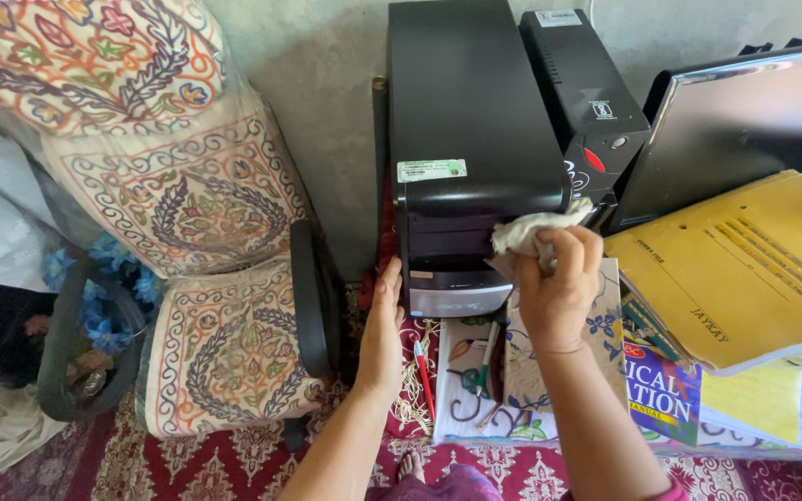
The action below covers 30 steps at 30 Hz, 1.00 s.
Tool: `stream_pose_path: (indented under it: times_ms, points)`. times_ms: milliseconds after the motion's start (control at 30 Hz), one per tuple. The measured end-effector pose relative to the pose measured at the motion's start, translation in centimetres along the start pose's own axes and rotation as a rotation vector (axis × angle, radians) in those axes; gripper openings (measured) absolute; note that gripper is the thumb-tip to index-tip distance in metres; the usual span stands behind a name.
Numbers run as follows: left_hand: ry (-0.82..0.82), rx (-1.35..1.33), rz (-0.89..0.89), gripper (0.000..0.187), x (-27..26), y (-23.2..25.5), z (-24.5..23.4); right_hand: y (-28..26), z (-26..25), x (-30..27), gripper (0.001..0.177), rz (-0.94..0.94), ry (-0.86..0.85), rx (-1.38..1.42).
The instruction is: The person wipes the top, sides, and front of a computer tower and a UPS unit with a cloth, moving the cloth across the surfaces to remove dust.
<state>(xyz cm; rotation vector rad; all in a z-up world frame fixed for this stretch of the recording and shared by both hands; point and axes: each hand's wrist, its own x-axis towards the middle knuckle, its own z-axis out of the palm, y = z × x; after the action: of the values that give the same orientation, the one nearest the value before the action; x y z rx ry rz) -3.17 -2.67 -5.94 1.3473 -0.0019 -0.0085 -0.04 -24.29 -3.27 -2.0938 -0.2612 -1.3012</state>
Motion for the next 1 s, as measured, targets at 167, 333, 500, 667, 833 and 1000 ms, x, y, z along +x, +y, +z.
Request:
stream_pose_path:
  times_ms: [167,333,500,667,833,1000]
  points:
    - [-0.018,0.006,-0.022,0.079,-0.2,0.6,0.0,1.9,4.2,-9.7,0.040,0.318,-0.039,-0.027]
    - [-0.027,0.019,-0.045,0.078,-0.5,1.0,-0.1,1.9,9.2,-17.0,0.033,0.899,-0.210,0.171]
    - [-0.068,-0.078,-0.029,0.077,-0.5,0.8,-1.1,-3.2,13.1,-16.0,0.034,1.363,-0.152,0.609]
    - [-0.130,-0.119,-0.062,0.072,0.0,1.0,-2.7,-7.1,10.5,-9.5,0.021,1.278,-0.044,0.827]
    - [-0.207,-0.082,0.126,0.069,-0.2,1.5,-3.5,-8.9,7.8,-3.6,0.024,0.662,-0.020,0.481]
    - [-0.294,-0.108,0.082,0.070,0.2,0.4,-4.4,-10.3,8.3,-5.4,0.037,0.148,-0.096,-0.045]
